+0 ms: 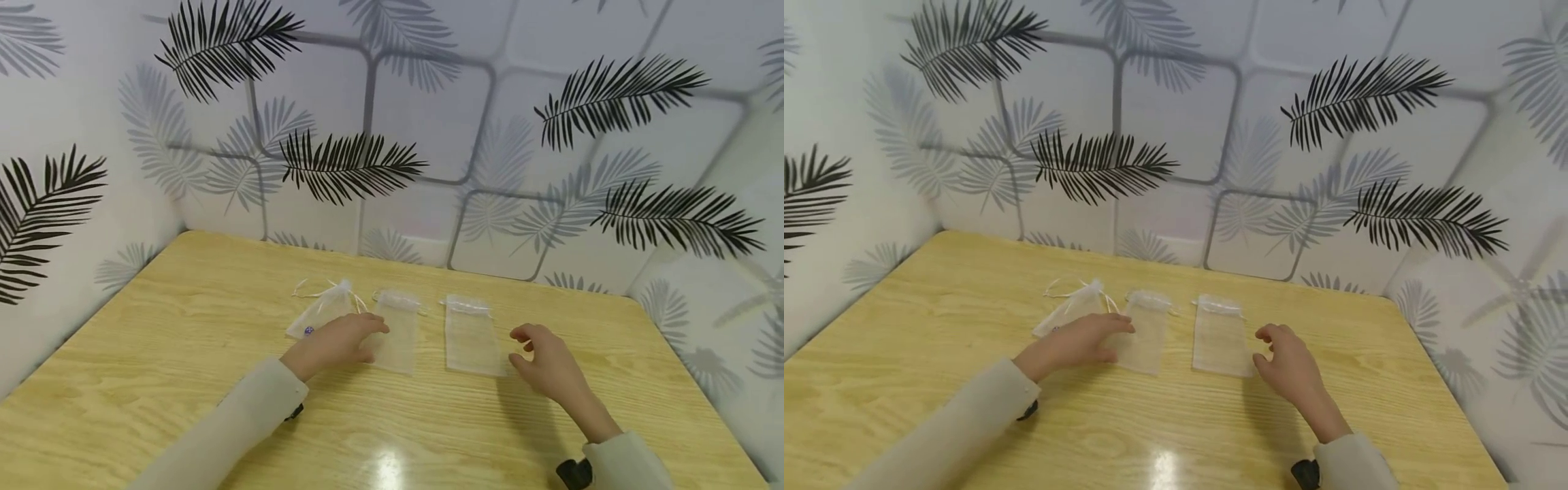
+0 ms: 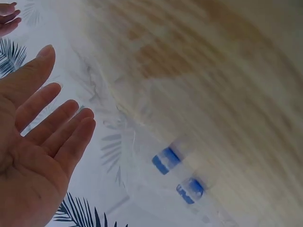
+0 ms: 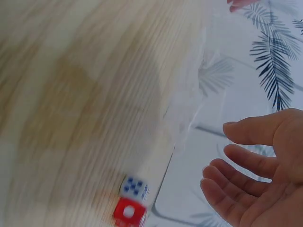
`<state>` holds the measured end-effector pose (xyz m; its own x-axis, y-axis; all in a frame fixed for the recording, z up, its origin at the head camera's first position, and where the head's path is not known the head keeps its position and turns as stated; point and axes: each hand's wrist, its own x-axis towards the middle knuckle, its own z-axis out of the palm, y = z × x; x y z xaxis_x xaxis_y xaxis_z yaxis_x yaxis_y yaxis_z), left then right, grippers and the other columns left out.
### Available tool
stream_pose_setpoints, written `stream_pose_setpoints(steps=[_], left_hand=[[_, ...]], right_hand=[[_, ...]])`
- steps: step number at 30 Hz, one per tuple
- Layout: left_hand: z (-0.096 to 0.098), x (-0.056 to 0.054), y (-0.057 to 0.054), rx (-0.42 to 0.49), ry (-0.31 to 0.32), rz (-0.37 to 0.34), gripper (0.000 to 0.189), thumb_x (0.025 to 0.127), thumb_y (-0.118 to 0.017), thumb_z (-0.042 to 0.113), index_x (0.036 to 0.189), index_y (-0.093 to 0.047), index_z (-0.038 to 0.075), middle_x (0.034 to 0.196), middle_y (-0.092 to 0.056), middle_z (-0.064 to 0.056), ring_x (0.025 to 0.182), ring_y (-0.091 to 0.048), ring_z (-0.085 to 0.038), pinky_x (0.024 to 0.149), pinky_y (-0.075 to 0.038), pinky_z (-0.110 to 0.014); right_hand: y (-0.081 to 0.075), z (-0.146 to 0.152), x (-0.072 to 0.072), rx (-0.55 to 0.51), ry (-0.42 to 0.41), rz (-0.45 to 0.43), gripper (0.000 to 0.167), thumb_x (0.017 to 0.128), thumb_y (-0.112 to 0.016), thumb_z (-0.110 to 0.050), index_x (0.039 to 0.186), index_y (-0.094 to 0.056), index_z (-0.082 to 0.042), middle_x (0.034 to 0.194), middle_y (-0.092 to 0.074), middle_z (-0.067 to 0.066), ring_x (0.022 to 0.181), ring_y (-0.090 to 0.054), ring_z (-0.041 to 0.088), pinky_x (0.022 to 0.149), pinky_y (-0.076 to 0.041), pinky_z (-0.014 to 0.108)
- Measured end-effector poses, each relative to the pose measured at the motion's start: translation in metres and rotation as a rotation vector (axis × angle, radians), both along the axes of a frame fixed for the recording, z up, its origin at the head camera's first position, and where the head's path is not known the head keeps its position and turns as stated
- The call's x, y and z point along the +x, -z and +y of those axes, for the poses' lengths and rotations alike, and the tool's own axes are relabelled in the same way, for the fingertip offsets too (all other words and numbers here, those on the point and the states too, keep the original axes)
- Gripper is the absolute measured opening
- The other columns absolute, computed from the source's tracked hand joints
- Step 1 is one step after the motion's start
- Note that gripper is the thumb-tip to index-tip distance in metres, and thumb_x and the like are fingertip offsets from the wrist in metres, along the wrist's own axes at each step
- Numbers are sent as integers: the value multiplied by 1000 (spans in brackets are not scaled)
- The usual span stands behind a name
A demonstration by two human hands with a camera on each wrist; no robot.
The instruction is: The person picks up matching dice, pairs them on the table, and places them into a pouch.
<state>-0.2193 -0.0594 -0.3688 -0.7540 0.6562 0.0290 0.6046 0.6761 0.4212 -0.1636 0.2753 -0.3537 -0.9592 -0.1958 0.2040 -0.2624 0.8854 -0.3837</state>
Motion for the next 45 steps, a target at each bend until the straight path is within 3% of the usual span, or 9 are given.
stream_pose_setpoints(steps=[8, 11, 13, 16, 24, 29, 31, 34, 45], left_hand=[[5, 0, 9, -66, -1, 64, 40, 82, -71, 5, 121, -63, 3, 130, -59, -14, 120, -56, -31, 100, -46, -41], [6, 0, 9, -90, 39, 94, 21, 81, -67, 1, 102, -68, 0, 103, -68, -9, 96, -63, -23, 85, -51, -35], [7, 0, 9, -101, 67, 106, 4, 80, -66, 0, 83, -65, 1, 80, -62, -3, 74, -55, -15, 70, -47, -28], [8, -1, 10, -106, 88, 104, 14, 80, -65, -1, 70, -57, 4, 65, -43, 2, 63, -35, -12, 60, -33, -26], [10, -2, 14, -88, 79, 82, 4, 84, -68, 4, 80, -67, 4, 76, -61, -3, 70, -47, -11, 67, -43, -28], [7, -3, 14, -54, 85, 77, 13, 84, -66, -2, 94, -72, 2, 99, -69, -10, 95, -65, -22, 86, -53, -35], [6, -3, 13, -50, 78, 69, 21, 82, -66, -4, 102, -72, 1, 108, -68, -13, 105, -63, -27, 92, -51, -38], [5, -5, 12, -59, 68, 48, 26, 81, -70, -2, 107, -70, 0, 112, -66, -13, 108, -62, -28, 94, -50, -38], [7, -5, 11, -76, 11, -14, 29, 82, -71, 1, 111, -68, 0, 116, -62, -13, 111, -58, -30, 96, -48, -39]], right_hand=[[5, 37, 5, 9, -28, -63, 38, 83, -68, -6, 115, -56, 11, 109, -57, 29, 90, -60, 39, 73, -53, 46], [9, 48, 7, 17, -29, -90, 40, 80, -70, -5, 115, -56, 12, 109, -57, 28, 89, -60, 37, 72, -53, 46], [11, 53, 7, 22, -34, -102, 42, 78, -72, -3, 114, -56, 12, 107, -57, 28, 87, -59, 36, 72, -53, 46], [15, 59, 6, 24, -32, -117, 42, 75, -74, -2, 111, -57, 12, 104, -59, 26, 85, -60, 34, 73, -53, 46], [20, 66, 2, 30, -27, -158, 36, 71, -73, 4, 103, -60, 12, 93, -62, 19, 79, -62, 29, 68, -54, 42], [23, 68, 2, 34, -21, -162, 33, 68, -72, 7, 99, -62, 9, 83, -62, 11, 72, -59, 18, 60, -50, 31], [24, 69, 2, 56, -21, -138, 28, 68, -72, 6, 95, -63, 5, 77, -59, 6, 67, -53, 12, 58, -45, 26], [26, 70, 2, 83, -23, -113, 23, 68, -72, 5, 89, -64, 0, 71, -55, 0, 62, -44, 7, 55, -39, 24], [26, 74, 4, 87, -18, -118, 17, 70, -71, 5, 84, -64, -3, 72, -63, 0, 63, -55, 8, 56, -45, 25]])
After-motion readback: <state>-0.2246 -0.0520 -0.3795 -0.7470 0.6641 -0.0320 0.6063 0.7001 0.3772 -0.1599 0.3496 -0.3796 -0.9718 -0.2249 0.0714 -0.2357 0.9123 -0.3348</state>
